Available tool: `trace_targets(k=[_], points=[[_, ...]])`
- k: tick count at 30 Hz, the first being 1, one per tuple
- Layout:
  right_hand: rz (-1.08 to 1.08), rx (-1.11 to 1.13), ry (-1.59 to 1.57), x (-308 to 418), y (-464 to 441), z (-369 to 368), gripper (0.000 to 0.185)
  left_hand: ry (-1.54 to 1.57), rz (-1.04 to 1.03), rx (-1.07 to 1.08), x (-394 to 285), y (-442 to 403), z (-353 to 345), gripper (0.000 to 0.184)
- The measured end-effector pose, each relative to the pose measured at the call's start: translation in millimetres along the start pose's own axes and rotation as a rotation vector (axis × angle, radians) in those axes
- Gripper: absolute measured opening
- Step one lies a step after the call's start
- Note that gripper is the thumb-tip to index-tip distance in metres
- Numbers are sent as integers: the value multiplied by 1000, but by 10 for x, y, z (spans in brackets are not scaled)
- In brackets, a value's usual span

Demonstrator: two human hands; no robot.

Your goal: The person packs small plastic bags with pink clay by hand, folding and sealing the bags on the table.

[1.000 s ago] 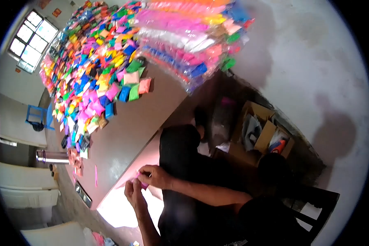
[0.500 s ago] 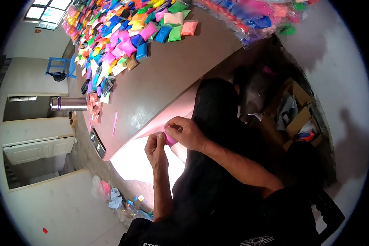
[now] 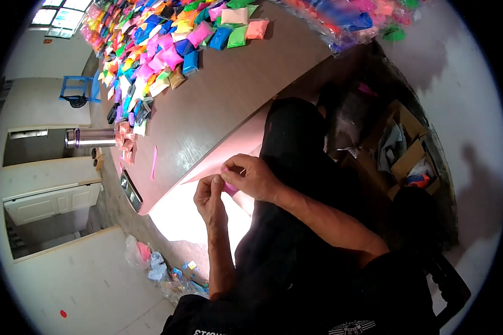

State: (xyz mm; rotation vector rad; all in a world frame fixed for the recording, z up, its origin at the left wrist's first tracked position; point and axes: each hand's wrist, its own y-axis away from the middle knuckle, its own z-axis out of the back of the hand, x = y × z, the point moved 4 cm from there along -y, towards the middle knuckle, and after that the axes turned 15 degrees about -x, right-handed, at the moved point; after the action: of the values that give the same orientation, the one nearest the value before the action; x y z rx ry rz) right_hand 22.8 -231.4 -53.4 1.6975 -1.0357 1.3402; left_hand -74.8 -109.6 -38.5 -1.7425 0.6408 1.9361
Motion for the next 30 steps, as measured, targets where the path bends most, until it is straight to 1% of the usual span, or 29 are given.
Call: trace_targets(k=[4,6,9,13,15,16,18,20,22,24,26,27,28,30], points=[[-3,5,27,17,-11,10,17,3,17,4,39,-15,10,20],[52,-37,46,-13,-14,23,18,2,62,-15,45,2,-14,21],[10,-44,16,-65,-21,30,17,-21,78,2,89,3,-1,22],[-15,-36,-37,-9,-17,-3,17,4,13,29,37,-14,5,22],[3,31,25,57,5,-15,20,50,78,-51,27,-13,33,17],[1,22,29,55,11,-14,20,46,72,-56,34,-22,40,18],[-4,16,1,29,22,-19,24,33,80,-68,32,-17,23,19],[1,-13,-9,-13,25,-13,26,8,90,-31,108,-25,40,20],[-25,-16,-140,-9,17,-4,26,-17,99,6,132,-20,42,22],[-22,-24,-123,15,24,11,25,-35,52,45,107,-5,29,21],[32,-4,-56,62,22,1,26,-33,17,31,62,-15,31,23],[29,6,-122,63,21,-24,27,-66,-18,22,43,-29,52,23],[30,1,-119,57,16,-6,27,-99,-54,12,28,-41,56,23],[-12,59,-60,40,14,-6,27,-92,-43,11,27,-36,36,24]])
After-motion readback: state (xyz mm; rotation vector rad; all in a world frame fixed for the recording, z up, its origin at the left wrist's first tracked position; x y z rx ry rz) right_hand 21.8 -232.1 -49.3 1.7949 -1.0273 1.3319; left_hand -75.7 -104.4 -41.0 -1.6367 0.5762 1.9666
